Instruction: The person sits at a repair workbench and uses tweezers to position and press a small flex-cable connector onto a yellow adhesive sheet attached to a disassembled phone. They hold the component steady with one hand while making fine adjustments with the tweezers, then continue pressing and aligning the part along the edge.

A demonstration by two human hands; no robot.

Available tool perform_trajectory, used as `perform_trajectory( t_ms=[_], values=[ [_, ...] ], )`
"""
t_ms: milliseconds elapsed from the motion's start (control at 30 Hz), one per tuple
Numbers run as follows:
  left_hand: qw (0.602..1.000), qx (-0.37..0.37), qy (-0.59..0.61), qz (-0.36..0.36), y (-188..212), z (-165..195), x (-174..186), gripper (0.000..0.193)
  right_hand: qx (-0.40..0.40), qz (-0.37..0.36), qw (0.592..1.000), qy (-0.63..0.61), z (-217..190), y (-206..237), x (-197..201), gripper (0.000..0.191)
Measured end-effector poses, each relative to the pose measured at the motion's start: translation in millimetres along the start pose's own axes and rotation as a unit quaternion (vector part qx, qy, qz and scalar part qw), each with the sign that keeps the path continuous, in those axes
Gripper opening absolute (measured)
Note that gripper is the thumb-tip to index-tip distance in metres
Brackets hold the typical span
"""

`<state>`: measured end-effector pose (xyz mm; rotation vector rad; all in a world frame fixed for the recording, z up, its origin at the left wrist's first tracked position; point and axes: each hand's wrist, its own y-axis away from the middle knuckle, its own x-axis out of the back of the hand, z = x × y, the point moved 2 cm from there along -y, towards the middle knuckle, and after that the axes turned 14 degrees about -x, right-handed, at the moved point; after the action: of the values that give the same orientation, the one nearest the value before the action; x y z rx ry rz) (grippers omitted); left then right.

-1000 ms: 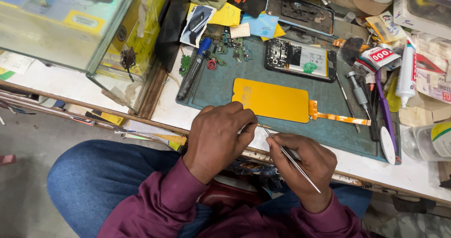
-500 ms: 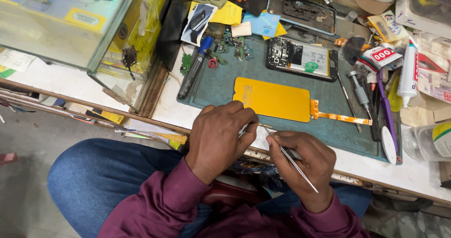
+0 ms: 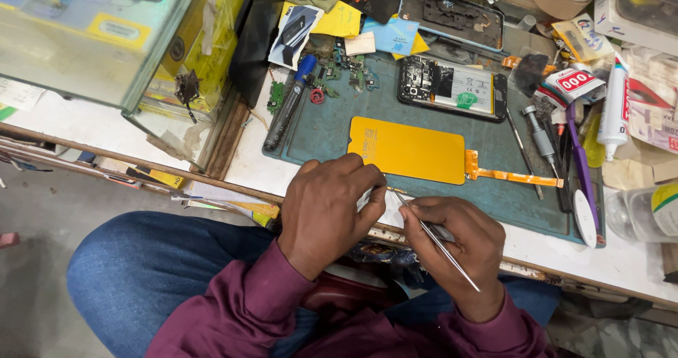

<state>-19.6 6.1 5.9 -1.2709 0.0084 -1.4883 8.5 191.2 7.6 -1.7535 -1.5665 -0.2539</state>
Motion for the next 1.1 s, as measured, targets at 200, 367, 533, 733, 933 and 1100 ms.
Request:
perform_trajectory(
  t_ms=[200, 367, 533, 733, 933, 1100],
  values=[
    [1.0, -0.011, -0.003, 0.002, 1.8, -1.2, 0.2, 0.011, -0.001, -0.01, 1.0, -0.007, -1.0, -1.3, 0.6, 0.017],
    [0.999, -0.021, 0.011, 0.024, 3.6, -1.2, 1.5, 0.016, 0.003, -0.015, 1.0, -0.003, -2.2, -2.7, 1.4, 0.017],
    [0.999, -0.025, 0.013, 0.024, 4.1, -1.6, 2.6, 0.016, 0.009, -0.016, 1.0, -0.004, -2.9, -3.2, 1.8, 0.017],
    [0.999, -0.017, 0.021, 0.031, 4.8, -3.4, 3.6, 0.012, 0.004, -0.015, 1.0, -0.005, -1.9, -2.3, 1.0, 0.017],
    [0.999, -0.016, 0.022, 0.034, 4.0, -2.8, 2.9, 0.011, 0.006, -0.014, 1.0, 0.003, -1.1, -2.1, 0.3, 0.017],
    [0.999, -0.005, 0.019, 0.029, 3.7, -1.6, 2.0, 0.01, 0.008, -0.016, 1.0, 0.005, -1.3, -2.4, 0.4, 0.016]
  ],
)
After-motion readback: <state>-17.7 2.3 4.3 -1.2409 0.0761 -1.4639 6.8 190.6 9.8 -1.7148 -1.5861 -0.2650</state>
